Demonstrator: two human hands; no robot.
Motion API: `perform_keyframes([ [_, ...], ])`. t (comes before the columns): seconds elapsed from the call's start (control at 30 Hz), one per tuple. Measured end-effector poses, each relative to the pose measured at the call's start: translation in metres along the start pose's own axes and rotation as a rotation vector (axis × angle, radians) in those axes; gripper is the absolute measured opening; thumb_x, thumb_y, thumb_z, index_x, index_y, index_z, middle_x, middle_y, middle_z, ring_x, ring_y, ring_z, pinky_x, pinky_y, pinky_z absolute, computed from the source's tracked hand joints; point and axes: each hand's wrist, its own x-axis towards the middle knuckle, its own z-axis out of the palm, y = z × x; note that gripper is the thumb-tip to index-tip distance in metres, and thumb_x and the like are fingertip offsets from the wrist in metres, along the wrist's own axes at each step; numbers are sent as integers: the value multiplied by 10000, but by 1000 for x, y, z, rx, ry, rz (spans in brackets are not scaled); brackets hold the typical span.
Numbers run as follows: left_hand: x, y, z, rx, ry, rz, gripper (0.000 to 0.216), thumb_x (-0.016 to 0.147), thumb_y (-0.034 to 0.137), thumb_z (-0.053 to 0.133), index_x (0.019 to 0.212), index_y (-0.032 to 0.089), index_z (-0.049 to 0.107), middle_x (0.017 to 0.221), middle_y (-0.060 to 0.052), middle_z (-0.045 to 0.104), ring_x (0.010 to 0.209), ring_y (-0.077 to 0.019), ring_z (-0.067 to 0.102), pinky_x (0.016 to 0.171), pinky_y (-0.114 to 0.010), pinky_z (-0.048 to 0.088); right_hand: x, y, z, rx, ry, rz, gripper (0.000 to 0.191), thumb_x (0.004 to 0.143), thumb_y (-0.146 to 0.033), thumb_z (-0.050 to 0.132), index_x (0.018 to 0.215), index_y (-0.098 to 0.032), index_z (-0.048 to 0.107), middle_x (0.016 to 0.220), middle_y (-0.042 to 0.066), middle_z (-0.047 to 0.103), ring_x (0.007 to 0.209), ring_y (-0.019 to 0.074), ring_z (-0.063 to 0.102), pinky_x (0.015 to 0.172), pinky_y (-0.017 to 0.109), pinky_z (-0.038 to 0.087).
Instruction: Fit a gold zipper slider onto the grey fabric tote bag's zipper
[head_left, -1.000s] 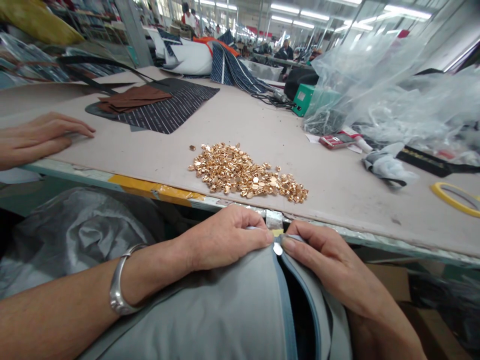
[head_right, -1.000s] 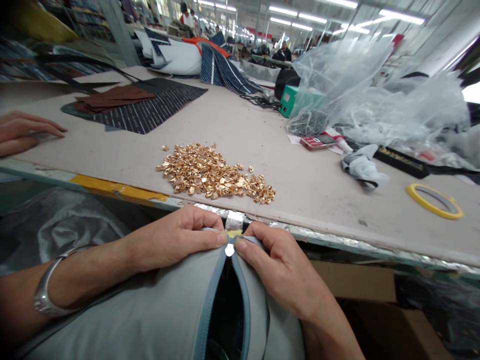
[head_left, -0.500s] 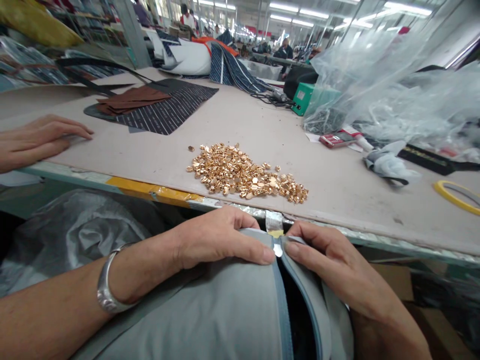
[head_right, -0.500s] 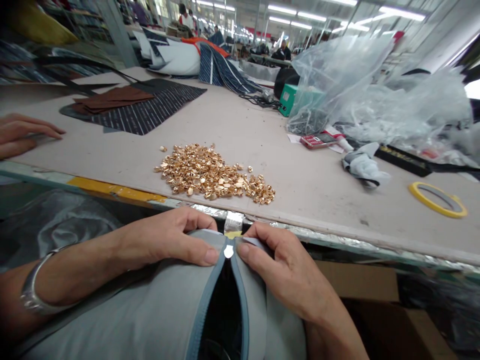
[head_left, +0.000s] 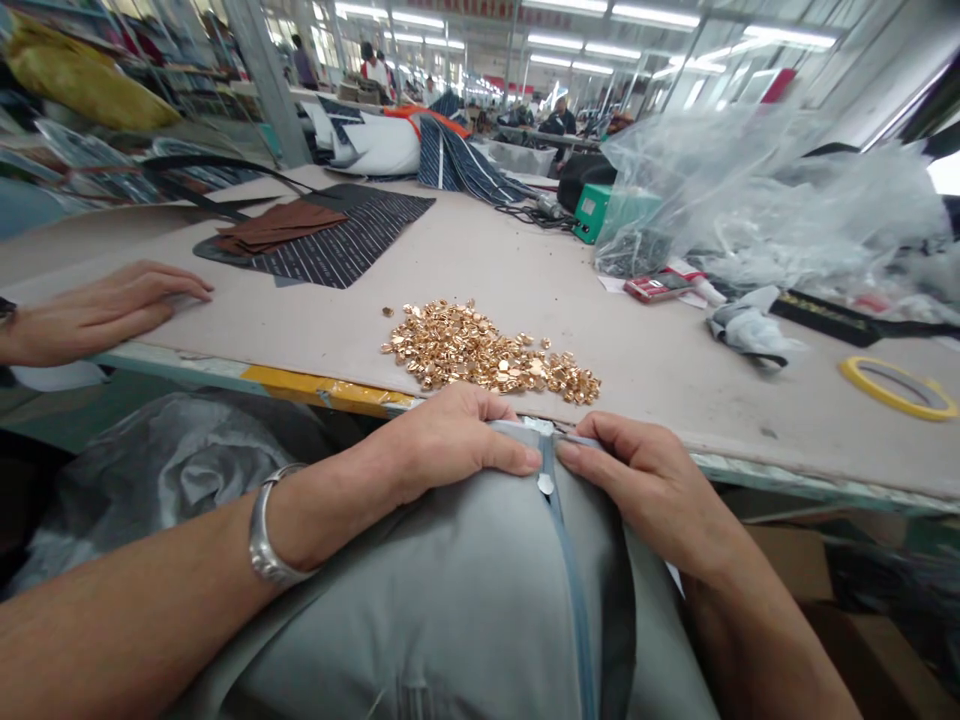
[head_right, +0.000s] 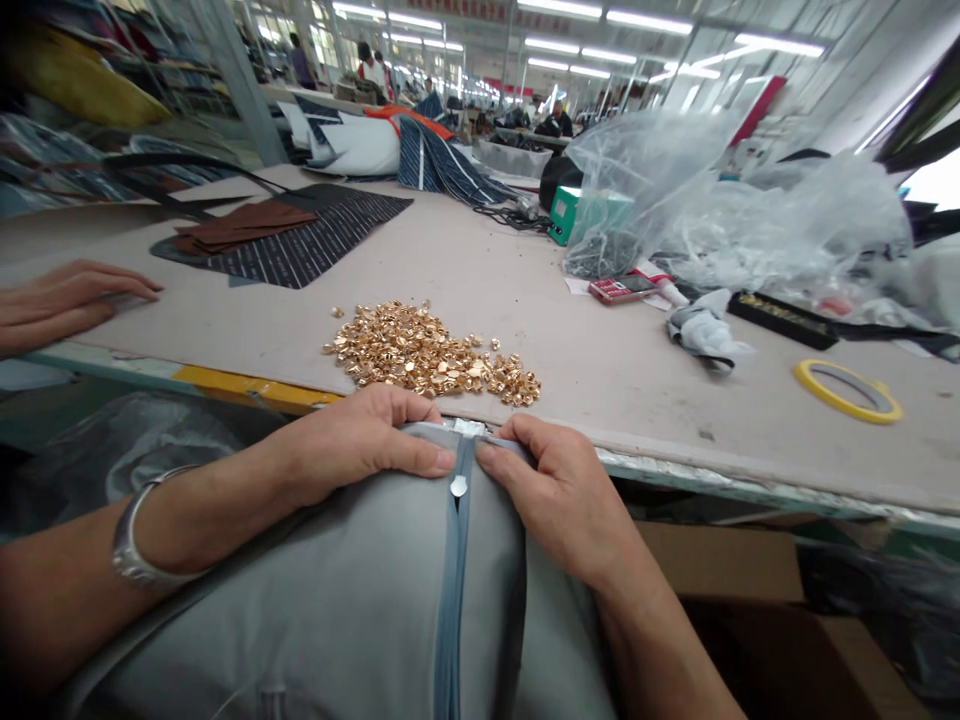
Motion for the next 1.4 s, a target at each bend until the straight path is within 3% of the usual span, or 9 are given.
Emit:
perform_keyframes([
  [0.17, -5, 6, -2, 277, 37, 102, 301, 675, 435, 677, 773, 155, 630, 634, 24, 532, 575, -113, 445, 506, -228, 285, -5, -7, -1, -101, 34, -54, 287, 903, -387, 546, 699, -187, 562, 622, -40, 502, 615, 126, 438, 570, 269, 303],
  [0.33, -12, 20, 3, 660, 128, 230, 269, 744, 445, 636, 860, 211, 697, 725, 22, 626, 714, -158, 549, 588, -252, 337, -9, -10, -5, -117, 27, -83, 231, 895, -355, 551, 741, -197, 619, 638, -45, 542, 635, 128, 469, 591, 267, 316],
  [0.5, -8, 32, 7, 813, 108, 267, 230, 743, 416, 649, 872, 231, 695, 785, 22, 654, 768, -163, 573, 631, -258, 350, -8, -10, -7, -135, 22, -94, 240, 884, -355, 538, 719, -196, 609, 641, -41, 545, 640, 132, 475, 597, 269, 317],
  [0.73, 7, 28, 7, 711, -10, 258, 194, 743, 380, 628, 811, 202, 668, 678, 30, 598, 640, -125, 498, 549, -248, 310, -7, -6, -5, -98, 39, -56, 227, 852, -367, 541, 732, -195, 629, 646, -35, 570, 647, 140, 492, 595, 271, 329],
  [0.97, 15, 21, 5, 531, 10, 285, 188, 720, 338, 637, 776, 163, 674, 654, 10, 574, 596, -111, 461, 512, -230, 280, -3, -7, -2, -113, 106, -27, 247, 844, -381, 551, 692, -197, 614, 621, -43, 537, 632, 129, 473, 579, 274, 311],
  [1.17, 17, 19, 3, 464, -66, 247, 204, 714, 362, 656, 773, 167, 645, 623, 30, 524, 566, -101, 413, 505, -235, 282, -2, -4, -7, -116, -6, -74, 265, 863, -396, 518, 706, -192, 579, 653, -31, 538, 653, 138, 475, 598, 279, 325],
  [1.4, 15, 19, 4, 537, -43, 265, 188, 737, 356, 650, 801, 179, 657, 630, 45, 533, 578, -95, 423, 507, -235, 283, -2, -3, -9, -146, -64, -97, 320, 886, -438, 474, 703, -186, 546, 652, -18, 512, 643, 143, 455, 574, 292, 288],
])
